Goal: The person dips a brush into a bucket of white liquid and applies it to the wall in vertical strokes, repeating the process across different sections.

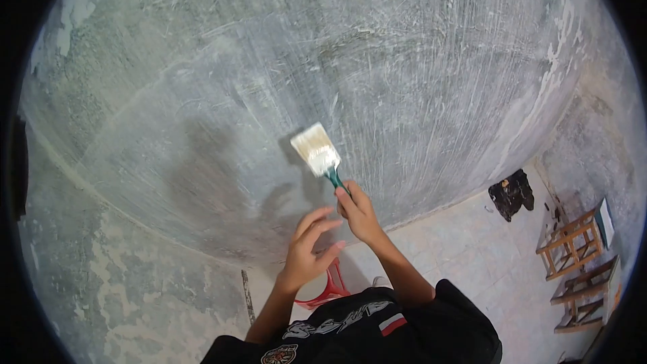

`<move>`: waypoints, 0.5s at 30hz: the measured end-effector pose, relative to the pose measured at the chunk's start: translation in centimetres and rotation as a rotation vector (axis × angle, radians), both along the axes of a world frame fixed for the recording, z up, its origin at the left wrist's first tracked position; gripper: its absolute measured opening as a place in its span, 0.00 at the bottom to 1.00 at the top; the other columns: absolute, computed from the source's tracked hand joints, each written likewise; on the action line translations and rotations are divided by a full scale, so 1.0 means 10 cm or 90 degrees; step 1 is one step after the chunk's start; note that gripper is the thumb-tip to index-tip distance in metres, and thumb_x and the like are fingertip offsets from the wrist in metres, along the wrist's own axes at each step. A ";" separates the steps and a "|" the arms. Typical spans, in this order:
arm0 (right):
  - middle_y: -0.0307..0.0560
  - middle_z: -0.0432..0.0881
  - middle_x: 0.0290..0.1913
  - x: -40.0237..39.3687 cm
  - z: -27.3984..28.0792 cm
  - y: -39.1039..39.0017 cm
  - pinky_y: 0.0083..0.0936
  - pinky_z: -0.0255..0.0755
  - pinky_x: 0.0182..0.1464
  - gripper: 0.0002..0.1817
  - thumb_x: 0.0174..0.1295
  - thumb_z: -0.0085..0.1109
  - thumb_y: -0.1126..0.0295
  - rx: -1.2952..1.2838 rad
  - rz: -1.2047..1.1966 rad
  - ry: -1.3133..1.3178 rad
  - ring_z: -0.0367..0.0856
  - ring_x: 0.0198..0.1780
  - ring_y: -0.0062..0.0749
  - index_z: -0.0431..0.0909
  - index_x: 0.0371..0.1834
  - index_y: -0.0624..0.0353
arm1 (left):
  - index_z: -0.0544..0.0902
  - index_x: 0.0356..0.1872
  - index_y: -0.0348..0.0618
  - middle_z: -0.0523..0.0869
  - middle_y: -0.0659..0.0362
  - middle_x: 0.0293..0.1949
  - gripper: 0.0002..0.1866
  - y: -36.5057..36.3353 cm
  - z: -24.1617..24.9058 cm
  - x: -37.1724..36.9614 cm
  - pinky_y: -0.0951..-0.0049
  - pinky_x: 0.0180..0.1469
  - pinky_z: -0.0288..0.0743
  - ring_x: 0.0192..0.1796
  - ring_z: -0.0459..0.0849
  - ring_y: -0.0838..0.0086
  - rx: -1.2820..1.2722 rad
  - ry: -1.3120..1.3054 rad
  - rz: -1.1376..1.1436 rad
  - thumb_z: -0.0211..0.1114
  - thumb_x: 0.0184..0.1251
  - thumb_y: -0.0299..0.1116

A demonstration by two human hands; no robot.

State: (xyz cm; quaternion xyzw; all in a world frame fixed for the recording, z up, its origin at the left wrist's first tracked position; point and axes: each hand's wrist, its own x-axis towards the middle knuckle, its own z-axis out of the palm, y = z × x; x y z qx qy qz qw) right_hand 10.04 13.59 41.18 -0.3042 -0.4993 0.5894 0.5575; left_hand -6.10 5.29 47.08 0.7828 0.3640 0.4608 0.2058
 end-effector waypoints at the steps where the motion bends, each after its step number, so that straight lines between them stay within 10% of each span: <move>1: 0.29 0.68 0.27 0.02 0.12 0.17 0.17 0.57 0.28 0.12 0.81 0.50 0.61 0.062 -0.041 -0.014 0.63 0.28 0.12 0.74 0.45 0.58 | 0.84 0.58 0.39 0.78 0.45 0.69 0.21 0.14 0.20 0.12 0.57 0.71 0.70 0.71 0.75 0.51 0.055 0.019 -0.005 0.73 0.64 0.31; 15: 0.33 0.73 0.26 0.12 1.73 1.33 0.19 0.62 0.30 0.12 0.80 0.49 0.64 0.238 0.009 0.046 0.68 0.28 0.14 0.77 0.42 0.59 | 0.74 0.72 0.38 0.72 0.47 0.75 0.37 1.67 1.53 0.45 0.52 0.78 0.61 0.80 0.65 0.51 0.366 0.245 0.132 0.72 0.64 0.43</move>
